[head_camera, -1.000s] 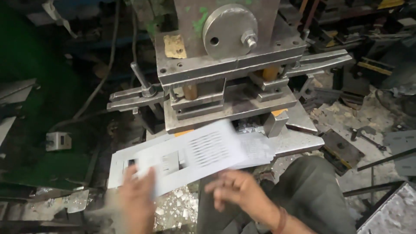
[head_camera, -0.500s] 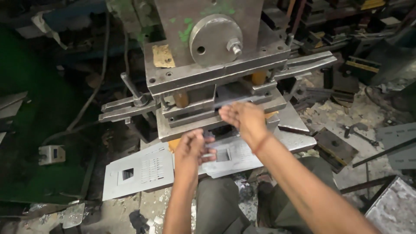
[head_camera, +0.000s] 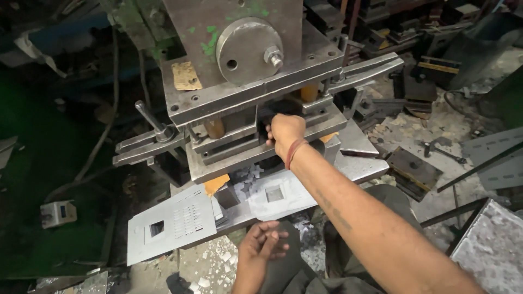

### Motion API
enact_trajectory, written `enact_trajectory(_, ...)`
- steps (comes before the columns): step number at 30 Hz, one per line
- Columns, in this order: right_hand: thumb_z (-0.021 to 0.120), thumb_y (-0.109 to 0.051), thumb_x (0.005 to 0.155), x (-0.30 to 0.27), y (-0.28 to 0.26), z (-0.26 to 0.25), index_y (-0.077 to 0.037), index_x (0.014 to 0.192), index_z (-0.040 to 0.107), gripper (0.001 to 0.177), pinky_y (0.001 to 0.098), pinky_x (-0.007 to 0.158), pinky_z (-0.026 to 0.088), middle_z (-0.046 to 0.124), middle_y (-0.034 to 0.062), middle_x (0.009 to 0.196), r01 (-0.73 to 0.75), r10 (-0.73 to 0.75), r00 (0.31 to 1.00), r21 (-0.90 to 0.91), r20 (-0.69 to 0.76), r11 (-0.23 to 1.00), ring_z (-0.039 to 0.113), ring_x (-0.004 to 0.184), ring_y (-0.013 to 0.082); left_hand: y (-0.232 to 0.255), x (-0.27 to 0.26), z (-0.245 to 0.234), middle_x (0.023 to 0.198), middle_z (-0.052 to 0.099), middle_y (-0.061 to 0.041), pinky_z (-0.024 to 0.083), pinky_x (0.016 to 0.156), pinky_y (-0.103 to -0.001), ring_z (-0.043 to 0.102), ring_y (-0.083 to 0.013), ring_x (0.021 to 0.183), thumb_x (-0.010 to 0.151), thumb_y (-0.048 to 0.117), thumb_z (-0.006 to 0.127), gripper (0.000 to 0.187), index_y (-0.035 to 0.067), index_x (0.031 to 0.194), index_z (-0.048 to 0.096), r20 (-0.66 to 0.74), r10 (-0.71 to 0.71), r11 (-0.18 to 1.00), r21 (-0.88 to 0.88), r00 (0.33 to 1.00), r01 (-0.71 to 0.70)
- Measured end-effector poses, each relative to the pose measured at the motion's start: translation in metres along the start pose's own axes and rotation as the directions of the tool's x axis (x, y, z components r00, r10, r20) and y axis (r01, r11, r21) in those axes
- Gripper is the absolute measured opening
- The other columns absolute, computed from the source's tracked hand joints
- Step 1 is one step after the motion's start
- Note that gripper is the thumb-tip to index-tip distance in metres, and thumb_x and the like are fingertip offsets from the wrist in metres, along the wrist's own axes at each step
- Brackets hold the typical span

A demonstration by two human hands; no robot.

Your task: Operating a manual stamping press to punch holes or shapes into metal plates.

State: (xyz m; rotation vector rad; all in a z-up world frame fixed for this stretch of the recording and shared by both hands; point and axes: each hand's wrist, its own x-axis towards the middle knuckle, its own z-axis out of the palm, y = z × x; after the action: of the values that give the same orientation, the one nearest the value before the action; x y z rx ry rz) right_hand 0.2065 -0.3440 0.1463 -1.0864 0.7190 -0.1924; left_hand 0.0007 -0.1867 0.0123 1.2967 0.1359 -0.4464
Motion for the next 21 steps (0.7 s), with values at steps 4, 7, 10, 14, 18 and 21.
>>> enact_trajectory(4,0.048,0.001,0.090,0.001,-0.001,-0.004,0.004,0.074,0.064,0.023,0.0312,0.034,0.039,0.058,0.0117,0.062,-0.019,0.019,0.999,-0.016,0.026,1.000,0.045,0.044,0.0162,-0.002,0.002,-0.023,0.103,0.084,-0.019,0.067,0.065,-0.035,0.079,-0.0263,0.077,0.089,-0.003,0.069,0.034,-0.001,0.123,0.070,-0.074,0.100,0.994,0.054,0.992,-0.096)
enact_trajectory(7,0.044,0.005,0.084,0.003,0.003,-0.002,0.004,0.072,0.062,0.022,0.0325,0.033,0.039,0.058,0.0132,0.062,0.023,-0.023,0.999,0.003,0.027,1.000,0.047,0.044,0.0186,0.034,-0.014,-0.055,0.103,0.080,-0.019,0.066,0.076,-0.041,0.076,-0.0279,0.080,0.089,-0.007,0.064,0.031,-0.002,0.120,0.069,-0.182,0.257,0.966,0.055,0.949,-0.251)
enact_trajectory(10,0.043,0.006,0.088,0.005,0.004,-0.002,0.005,0.072,0.061,0.024,0.0328,0.031,0.043,0.059,0.0135,0.061,0.011,-0.011,1.000,-0.044,-0.006,0.999,0.048,0.041,0.0184,0.075,-0.027,-0.100,0.111,0.075,-0.016,0.064,0.087,-0.039,0.073,-0.0253,0.083,0.095,0.003,0.063,0.014,-0.005,0.105,0.068,-0.371,0.479,0.876,0.261,0.795,-0.406)
enact_trajectory(14,0.047,0.003,0.088,0.003,0.007,0.000,0.004,0.079,0.065,0.020,0.0318,0.033,0.046,0.061,0.0130,0.064,0.025,-0.024,0.999,-0.036,0.036,0.999,0.047,0.041,0.0169,0.096,-0.031,-0.177,0.124,0.063,-0.020,0.047,0.101,-0.036,0.060,-0.0282,0.112,0.098,0.010,0.064,0.034,-0.008,0.126,0.056,-0.500,0.716,0.665,0.701,0.488,-0.257)
enact_trajectory(18,0.039,-0.003,0.094,0.018,0.005,0.001,-0.001,0.093,0.064,0.025,0.0322,0.037,0.048,0.063,0.0116,0.070,-0.068,0.068,0.998,0.004,0.015,0.998,0.048,0.045,0.0159,0.091,-0.018,-0.216,0.125,0.069,-0.022,0.052,0.093,-0.042,0.068,-0.0350,0.109,0.086,0.047,0.075,0.073,-0.003,0.138,0.061,-0.671,0.390,0.650,0.686,0.631,0.327)
enact_trajectory(21,0.038,-0.001,0.090,0.018,0.004,-0.010,0.004,0.098,0.066,0.029,0.0328,0.041,0.053,0.065,0.0141,0.072,-0.079,0.072,0.992,0.066,0.107,0.995,0.055,0.049,0.0173,0.105,-0.029,-0.210,0.129,0.069,-0.025,0.050,0.101,-0.047,0.066,-0.0378,0.119,0.092,0.046,0.073,0.068,-0.009,0.131,0.065,-0.709,0.353,0.638,0.660,0.611,0.397)
